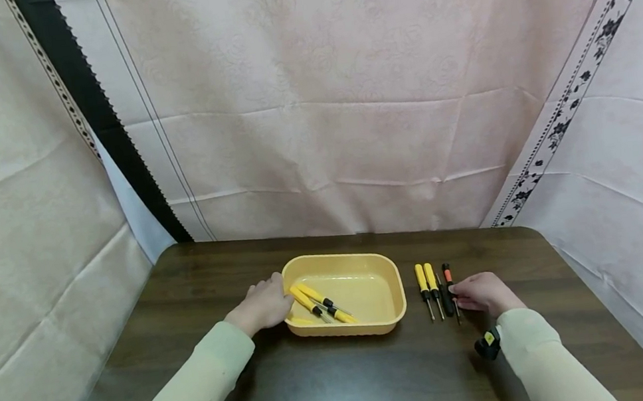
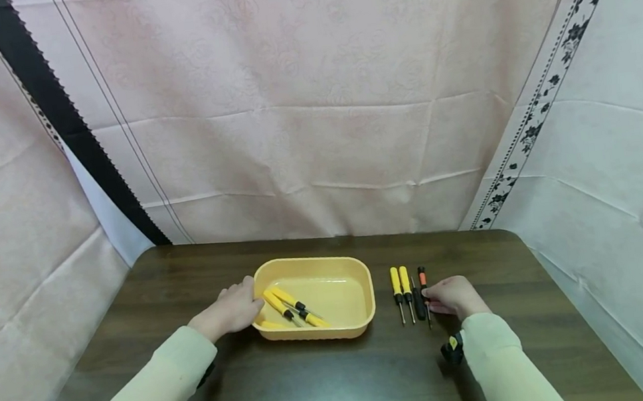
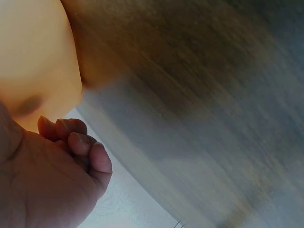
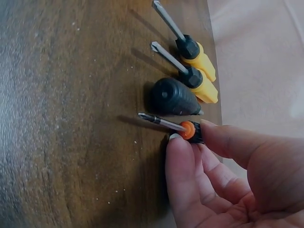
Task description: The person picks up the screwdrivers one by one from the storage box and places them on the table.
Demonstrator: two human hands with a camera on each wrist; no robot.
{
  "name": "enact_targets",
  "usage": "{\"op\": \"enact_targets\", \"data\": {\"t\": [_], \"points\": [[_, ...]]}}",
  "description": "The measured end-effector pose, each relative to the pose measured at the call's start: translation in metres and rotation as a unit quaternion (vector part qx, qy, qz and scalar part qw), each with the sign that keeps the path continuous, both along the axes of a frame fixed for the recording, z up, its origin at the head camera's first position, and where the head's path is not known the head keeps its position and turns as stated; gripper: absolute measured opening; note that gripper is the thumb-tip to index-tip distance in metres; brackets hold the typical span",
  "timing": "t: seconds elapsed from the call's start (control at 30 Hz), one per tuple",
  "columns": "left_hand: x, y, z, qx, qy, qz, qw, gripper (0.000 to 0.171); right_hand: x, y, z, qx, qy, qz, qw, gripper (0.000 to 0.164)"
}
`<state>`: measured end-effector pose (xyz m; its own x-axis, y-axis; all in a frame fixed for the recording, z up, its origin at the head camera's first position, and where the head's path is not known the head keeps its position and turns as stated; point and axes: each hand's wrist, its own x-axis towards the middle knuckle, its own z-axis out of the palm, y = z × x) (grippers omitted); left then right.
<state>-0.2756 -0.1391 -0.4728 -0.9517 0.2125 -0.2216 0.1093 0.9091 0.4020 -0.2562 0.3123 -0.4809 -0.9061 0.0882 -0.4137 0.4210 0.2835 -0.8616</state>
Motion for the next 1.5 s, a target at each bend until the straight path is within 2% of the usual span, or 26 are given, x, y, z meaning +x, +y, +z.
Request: {"op": "enact_targets", "data": {"t": [0.27,1.0,1.5], "points": [[-0.0010,-0.0009,-0.0007,-0.001,0.004,0.000,1.0000,0.054,-0.0021,-0.0005,0.0012,0.051,0.000,0.002,0.999,0.030],[-0.0022,-0.0019,-0.0023,0.001,0.009,-0.013,0.9999,0.056,-0.0010,0.0023,-0.0011,0.059,-0.007,0.000,0.998,0.032],[0.0002,-0.0018,0.0003,0.005,0.000,-0.003,1.0000,0.054,0.0022,-0.0018,0.0032,0.057,-0.011,-0.001,0.998,0.031]]}}
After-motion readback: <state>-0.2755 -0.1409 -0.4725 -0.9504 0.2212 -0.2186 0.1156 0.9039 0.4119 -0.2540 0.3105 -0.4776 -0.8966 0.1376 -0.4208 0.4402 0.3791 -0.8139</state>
